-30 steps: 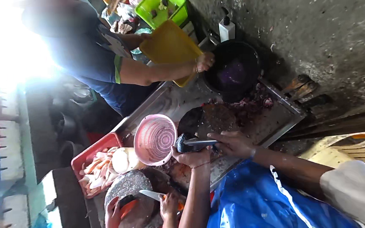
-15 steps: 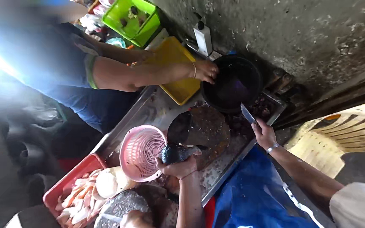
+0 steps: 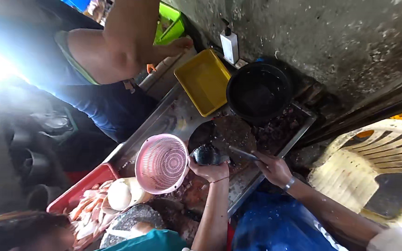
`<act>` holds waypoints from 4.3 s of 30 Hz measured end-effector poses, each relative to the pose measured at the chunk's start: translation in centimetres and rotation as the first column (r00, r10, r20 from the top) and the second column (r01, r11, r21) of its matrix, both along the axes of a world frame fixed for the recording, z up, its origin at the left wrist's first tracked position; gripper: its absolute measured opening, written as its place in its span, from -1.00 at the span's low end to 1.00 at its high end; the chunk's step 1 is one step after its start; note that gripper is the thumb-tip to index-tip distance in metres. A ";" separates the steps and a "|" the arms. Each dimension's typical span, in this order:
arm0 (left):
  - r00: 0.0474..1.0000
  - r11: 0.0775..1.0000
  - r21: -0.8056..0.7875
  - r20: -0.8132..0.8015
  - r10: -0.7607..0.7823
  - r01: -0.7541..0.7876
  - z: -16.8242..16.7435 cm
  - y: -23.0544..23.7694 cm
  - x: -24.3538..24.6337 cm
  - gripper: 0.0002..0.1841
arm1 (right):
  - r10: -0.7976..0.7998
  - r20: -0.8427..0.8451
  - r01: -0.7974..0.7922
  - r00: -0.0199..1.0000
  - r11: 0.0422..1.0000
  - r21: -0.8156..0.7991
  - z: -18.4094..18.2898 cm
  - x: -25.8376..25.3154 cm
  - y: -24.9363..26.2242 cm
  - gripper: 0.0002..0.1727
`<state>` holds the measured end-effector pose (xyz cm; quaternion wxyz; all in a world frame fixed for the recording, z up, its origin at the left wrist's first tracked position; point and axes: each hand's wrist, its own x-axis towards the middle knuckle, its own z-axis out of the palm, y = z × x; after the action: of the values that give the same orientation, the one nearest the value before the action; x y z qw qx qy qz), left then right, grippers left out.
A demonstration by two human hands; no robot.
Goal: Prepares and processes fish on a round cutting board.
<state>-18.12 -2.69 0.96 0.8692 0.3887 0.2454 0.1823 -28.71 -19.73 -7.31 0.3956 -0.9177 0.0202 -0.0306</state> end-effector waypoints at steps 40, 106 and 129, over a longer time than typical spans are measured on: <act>0.336 -0.716 0.273 -0.940 -0.058 0.642 -9.9 7.0 -1.8 -0.51 | 0.294 -0.348 -0.364 0.890 0.919 -0.153 -7.8 5.9 -12.0 -0.47; 0.623 -0.187 0.612 -0.782 0.001 0.769 -9.9 6.5 -2.2 -0.54 | 0.459 -0.288 -0.323 0.840 0.851 0.414 -0.7 13.7 3.9 -0.62; 0.680 -0.163 0.674 -0.732 -0.023 0.720 -9.9 7.8 -2.5 -0.49 | 0.497 -0.516 -0.378 0.697 0.867 0.324 -3.5 10.4 1.0 -0.54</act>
<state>-20.60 5.11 -8.92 0.2431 0.9589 0.1161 -0.0886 -18.27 -18.76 -10.77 0.4525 -0.8166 -0.0764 0.3500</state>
